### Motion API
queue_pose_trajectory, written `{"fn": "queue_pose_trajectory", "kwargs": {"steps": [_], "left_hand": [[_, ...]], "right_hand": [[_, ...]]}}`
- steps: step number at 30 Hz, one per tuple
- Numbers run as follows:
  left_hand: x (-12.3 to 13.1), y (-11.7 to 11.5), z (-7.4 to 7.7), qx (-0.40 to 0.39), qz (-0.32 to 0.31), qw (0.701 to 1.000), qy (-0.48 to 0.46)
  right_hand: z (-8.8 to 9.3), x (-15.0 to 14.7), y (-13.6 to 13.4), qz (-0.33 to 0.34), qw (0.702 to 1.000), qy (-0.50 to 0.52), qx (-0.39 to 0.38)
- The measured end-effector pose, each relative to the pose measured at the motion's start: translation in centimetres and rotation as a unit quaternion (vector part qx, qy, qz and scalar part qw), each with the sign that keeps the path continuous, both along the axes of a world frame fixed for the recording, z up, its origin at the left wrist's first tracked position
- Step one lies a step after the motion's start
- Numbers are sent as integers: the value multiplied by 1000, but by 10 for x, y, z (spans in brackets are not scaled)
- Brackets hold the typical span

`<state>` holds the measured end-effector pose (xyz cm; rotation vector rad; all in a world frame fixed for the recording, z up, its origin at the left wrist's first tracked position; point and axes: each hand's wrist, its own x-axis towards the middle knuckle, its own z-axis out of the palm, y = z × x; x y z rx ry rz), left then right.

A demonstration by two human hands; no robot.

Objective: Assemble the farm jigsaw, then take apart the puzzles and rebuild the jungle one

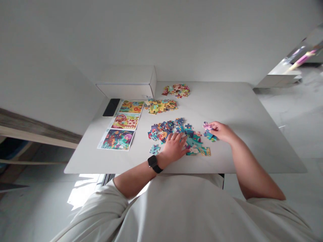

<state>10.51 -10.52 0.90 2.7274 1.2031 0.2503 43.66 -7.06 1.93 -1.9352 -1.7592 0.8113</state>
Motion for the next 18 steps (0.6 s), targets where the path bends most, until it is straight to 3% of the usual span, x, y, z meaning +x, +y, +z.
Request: {"fn": "queue_pose_trajectory", "kwargs": {"steps": [3, 5, 8, 12, 18], "left_hand": [[-5, 1, -2, 9, 36, 999, -2], [-7, 0, -2, 15, 37, 999, -5], [-6, -1, 0, 17, 4, 1000, -10], [-2, 1, 6, -16, -13, 1000, 11], [3, 12, 11, -55, 3, 998, 20]], "right_hand": [[-2, -7, 3, -9, 990, -119, 74], [-2, -20, 6, 8, 989, -116, 90], [-1, -45, 10, 78, 992, -85, 41], [7, -68, 15, 158, 975, -153, 8], [14, -69, 22, 188, 970, -144, -57]]}}
